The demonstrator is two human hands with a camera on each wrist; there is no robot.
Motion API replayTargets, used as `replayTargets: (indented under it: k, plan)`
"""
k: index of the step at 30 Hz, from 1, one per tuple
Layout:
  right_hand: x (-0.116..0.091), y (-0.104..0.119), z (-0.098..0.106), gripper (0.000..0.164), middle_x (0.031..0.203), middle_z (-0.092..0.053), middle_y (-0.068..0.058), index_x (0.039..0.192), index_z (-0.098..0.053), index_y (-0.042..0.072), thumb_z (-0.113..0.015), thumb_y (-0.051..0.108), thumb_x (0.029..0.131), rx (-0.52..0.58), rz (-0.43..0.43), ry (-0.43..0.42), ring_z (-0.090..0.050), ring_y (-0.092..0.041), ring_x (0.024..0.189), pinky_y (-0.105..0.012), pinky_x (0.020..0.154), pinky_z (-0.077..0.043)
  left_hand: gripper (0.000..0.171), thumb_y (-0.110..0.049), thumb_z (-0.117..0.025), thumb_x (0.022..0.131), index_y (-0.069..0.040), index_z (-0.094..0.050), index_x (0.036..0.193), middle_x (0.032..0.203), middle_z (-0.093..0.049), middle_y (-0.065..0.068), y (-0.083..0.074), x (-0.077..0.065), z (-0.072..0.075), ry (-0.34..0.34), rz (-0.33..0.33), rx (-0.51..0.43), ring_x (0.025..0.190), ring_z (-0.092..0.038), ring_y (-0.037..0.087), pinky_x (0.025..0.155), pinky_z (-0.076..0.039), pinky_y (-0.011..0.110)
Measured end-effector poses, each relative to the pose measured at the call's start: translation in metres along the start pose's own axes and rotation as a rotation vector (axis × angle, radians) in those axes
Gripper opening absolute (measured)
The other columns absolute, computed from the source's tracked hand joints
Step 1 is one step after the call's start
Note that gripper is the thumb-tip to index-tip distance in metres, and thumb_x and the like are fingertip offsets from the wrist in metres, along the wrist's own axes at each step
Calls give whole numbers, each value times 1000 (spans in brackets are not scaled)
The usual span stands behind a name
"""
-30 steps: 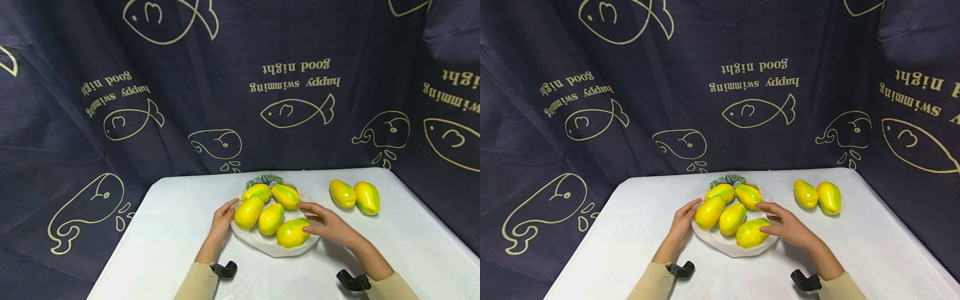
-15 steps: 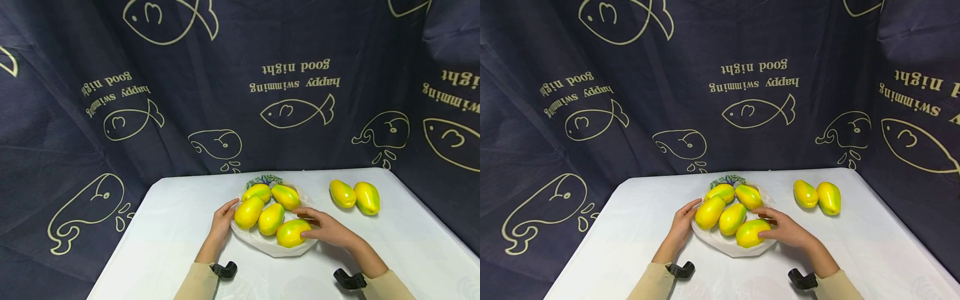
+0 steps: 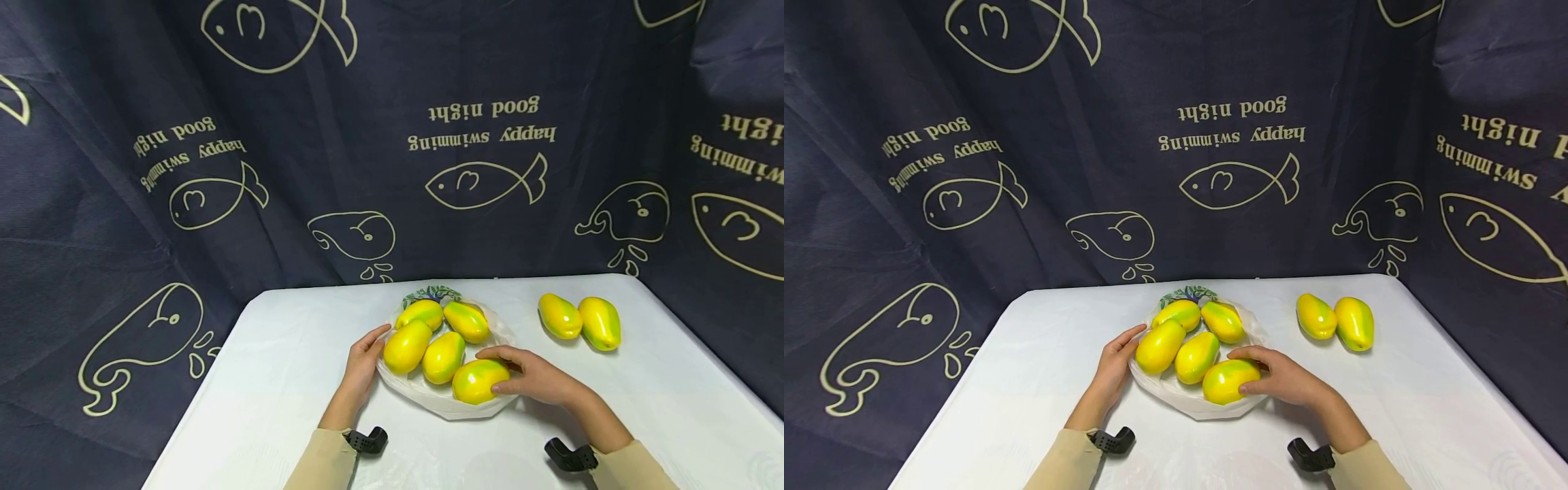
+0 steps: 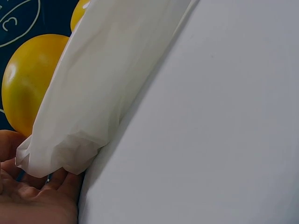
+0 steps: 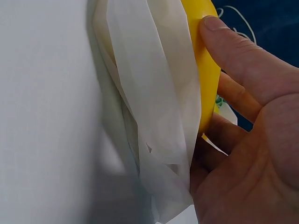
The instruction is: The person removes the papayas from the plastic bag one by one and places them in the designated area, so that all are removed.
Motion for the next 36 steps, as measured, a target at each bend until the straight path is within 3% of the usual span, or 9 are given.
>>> replayTargets:
  k: [10,19,29,36]
  plan:
    - [0,-3,0,55,143,-58,-6,139,-56,22,-74,33,89,-23,-23,2,-47,-1,129,-14,103,-41,38,-11,-45,104,-10,-60,139,156,-44,12,-1,-1,0,1,3,13,151,-31,33,125,-24,52]
    - [-1,-3,-1,53,140,-59,-6,136,-57,21,-75,32,88,-2,11,-15,-47,6,125,-13,102,-41,38,-11,-44,104,-11,-59,139,157,-43,13,0,-1,-1,5,6,15,151,-30,34,125,-25,52]
    - [-2,-4,0,52,138,-61,-4,135,-58,21,-75,35,88,-42,10,-73,-49,-3,127,-14,103,-42,38,-12,-44,104,-12,-60,139,157,-43,12,-2,-1,-1,4,1,28,151,-30,34,125,-24,52]
    - [-1,-4,3,52,136,-62,-1,134,-59,23,-76,34,86,-28,9,-125,-49,3,124,-13,102,-42,39,-11,-44,104,-10,-58,140,157,-43,13,-2,-2,-1,9,-4,17,151,-30,34,125,-24,51]
Point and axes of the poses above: each hand's wrist, its own x-axis towards the middle knuckle, its own z-axis out of the back of the hand, y = z × x, the point moved 5 cm from there along x, towards the middle knuckle
